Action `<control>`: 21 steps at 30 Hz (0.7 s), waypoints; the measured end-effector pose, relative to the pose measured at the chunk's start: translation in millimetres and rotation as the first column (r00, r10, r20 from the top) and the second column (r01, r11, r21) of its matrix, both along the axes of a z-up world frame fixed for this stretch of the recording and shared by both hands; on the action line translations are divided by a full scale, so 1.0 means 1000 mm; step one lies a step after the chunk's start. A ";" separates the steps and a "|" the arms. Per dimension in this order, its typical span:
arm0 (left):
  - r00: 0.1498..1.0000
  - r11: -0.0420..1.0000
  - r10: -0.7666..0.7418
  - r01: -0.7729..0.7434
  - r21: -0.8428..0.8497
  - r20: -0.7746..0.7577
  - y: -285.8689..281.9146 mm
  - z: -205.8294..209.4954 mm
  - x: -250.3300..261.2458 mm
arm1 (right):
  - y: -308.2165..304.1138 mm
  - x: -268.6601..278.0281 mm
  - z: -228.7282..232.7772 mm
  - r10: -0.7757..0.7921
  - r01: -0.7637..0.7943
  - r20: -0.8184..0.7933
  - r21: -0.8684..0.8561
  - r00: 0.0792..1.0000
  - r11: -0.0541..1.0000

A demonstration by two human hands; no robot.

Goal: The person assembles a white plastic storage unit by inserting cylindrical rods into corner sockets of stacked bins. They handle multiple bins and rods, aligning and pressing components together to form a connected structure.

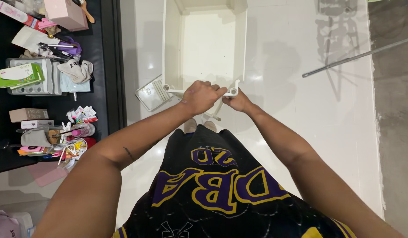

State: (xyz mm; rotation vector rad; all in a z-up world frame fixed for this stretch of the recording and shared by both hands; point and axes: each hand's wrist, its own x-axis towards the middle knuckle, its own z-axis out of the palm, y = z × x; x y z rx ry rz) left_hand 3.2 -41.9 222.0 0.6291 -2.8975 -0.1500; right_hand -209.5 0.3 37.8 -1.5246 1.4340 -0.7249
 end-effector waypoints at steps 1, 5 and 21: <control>1.000 1.000 -0.013 0.013 0.002 0.015 -0.001 0.000 0.001 | -0.001 0.000 0.000 0.020 -0.019 0.017 -0.054 1.000 0.998; 0.998 0.999 -0.020 0.021 -0.033 0.051 0.002 -0.002 0.000 | 0.005 0.008 0.002 -0.106 0.114 0.095 -0.082 0.990 0.990; 0.993 1.000 -0.013 0.012 0.007 0.118 -0.012 0.003 -0.003 | -0.003 0.016 0.009 -0.143 0.153 0.103 -0.093 0.984 0.984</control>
